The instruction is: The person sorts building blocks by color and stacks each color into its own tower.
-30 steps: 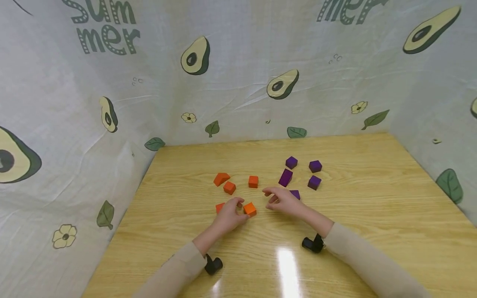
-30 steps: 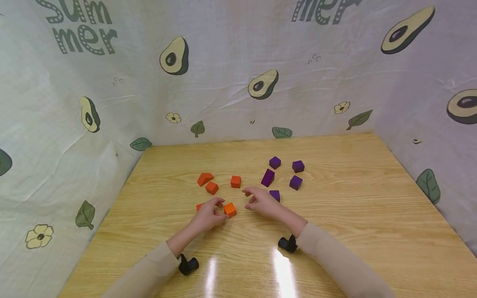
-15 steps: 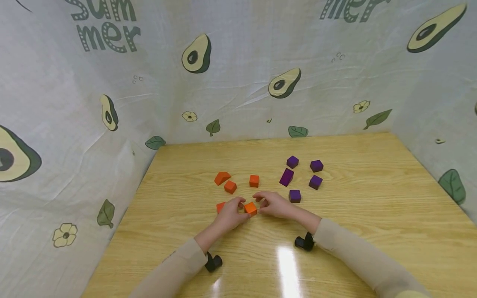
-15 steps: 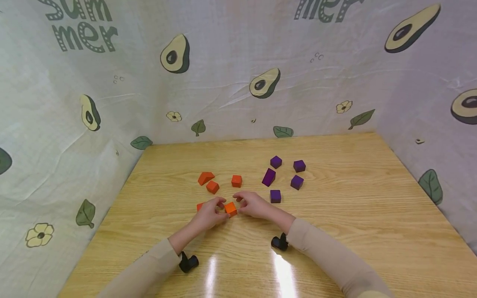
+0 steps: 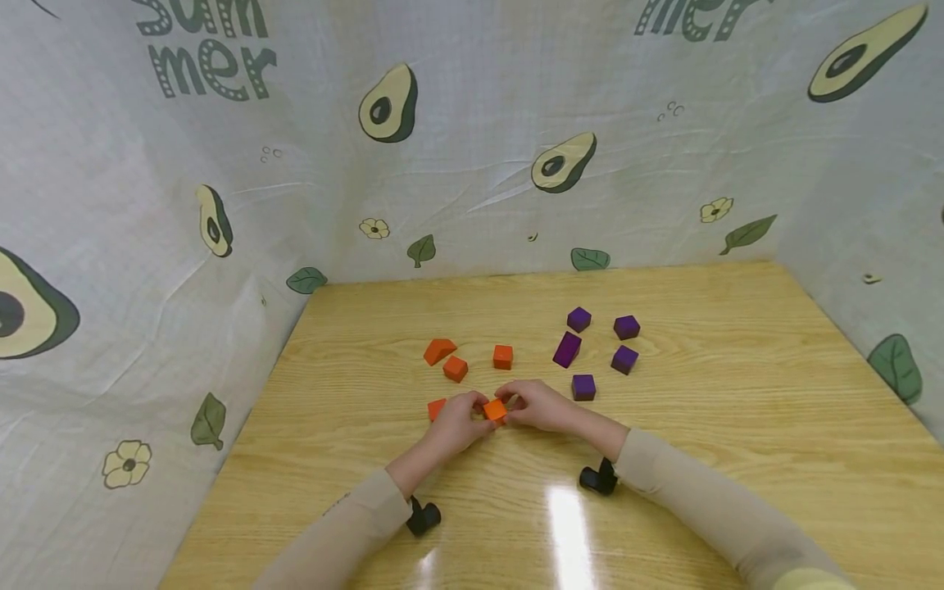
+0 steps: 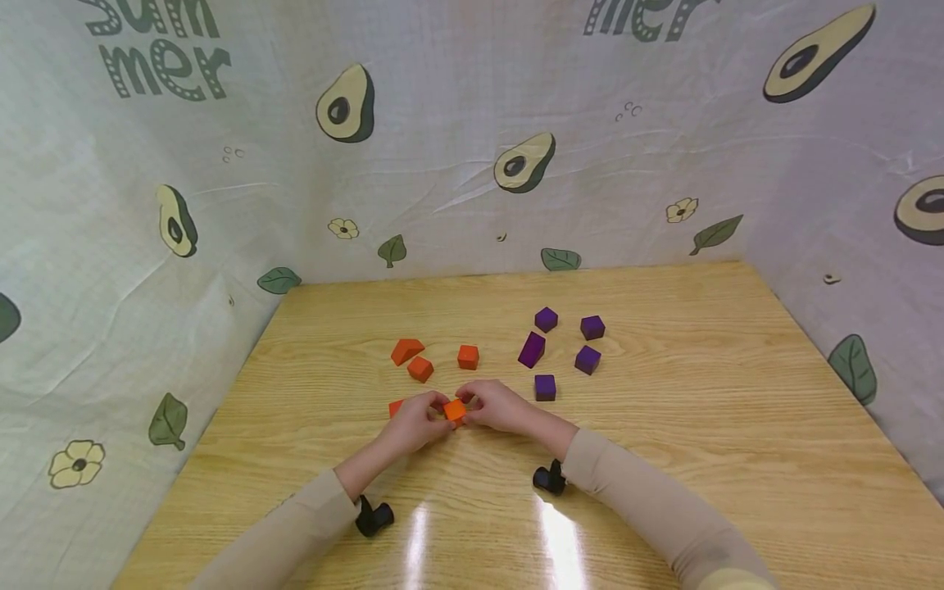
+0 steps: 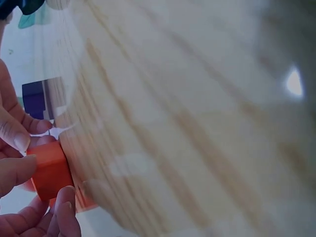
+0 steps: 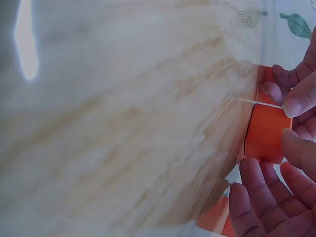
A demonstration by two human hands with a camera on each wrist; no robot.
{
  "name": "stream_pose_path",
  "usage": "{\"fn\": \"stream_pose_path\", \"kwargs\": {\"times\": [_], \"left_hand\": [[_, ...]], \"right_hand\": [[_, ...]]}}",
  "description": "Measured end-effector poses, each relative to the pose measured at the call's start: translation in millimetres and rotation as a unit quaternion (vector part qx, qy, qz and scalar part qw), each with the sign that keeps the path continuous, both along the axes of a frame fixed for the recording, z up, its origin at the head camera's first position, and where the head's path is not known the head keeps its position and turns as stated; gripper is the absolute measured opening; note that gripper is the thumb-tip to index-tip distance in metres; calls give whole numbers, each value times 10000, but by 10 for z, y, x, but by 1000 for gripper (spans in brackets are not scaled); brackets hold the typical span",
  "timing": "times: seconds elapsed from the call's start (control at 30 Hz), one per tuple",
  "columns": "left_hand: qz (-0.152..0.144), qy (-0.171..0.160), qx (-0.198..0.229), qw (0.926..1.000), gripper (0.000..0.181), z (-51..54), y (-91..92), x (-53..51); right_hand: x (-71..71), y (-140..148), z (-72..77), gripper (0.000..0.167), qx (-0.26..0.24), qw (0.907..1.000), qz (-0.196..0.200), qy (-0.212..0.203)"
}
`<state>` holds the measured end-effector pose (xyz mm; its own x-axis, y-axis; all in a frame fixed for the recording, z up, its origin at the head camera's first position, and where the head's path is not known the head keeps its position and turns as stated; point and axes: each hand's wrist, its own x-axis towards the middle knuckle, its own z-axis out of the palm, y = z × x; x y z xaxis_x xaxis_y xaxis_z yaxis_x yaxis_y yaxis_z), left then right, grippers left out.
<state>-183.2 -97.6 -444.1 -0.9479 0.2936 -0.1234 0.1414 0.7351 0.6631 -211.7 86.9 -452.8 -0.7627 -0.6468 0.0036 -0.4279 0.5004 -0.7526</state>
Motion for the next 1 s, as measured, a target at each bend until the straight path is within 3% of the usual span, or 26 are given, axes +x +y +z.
{"fn": "stream_pose_path", "kwargs": {"times": [0.2,0.43,0.77,1.0], "left_hand": [[-90,21,-172,9998,31,14,18,-35],[-261,-205,-221,9992,31,60,54,-107],[-486,-227,-330,9980,35,41,129,-278],[-428,-386,-31,9983,35,35,209,-345]], "right_hand": [[-17,4,-2,33,208,9996,-107,157],[-54,30,-11,29,287,9992,-181,234],[-80,103,25,25,437,9980,-432,174],[-113,165,29,24,404,9975,-588,12]]}}
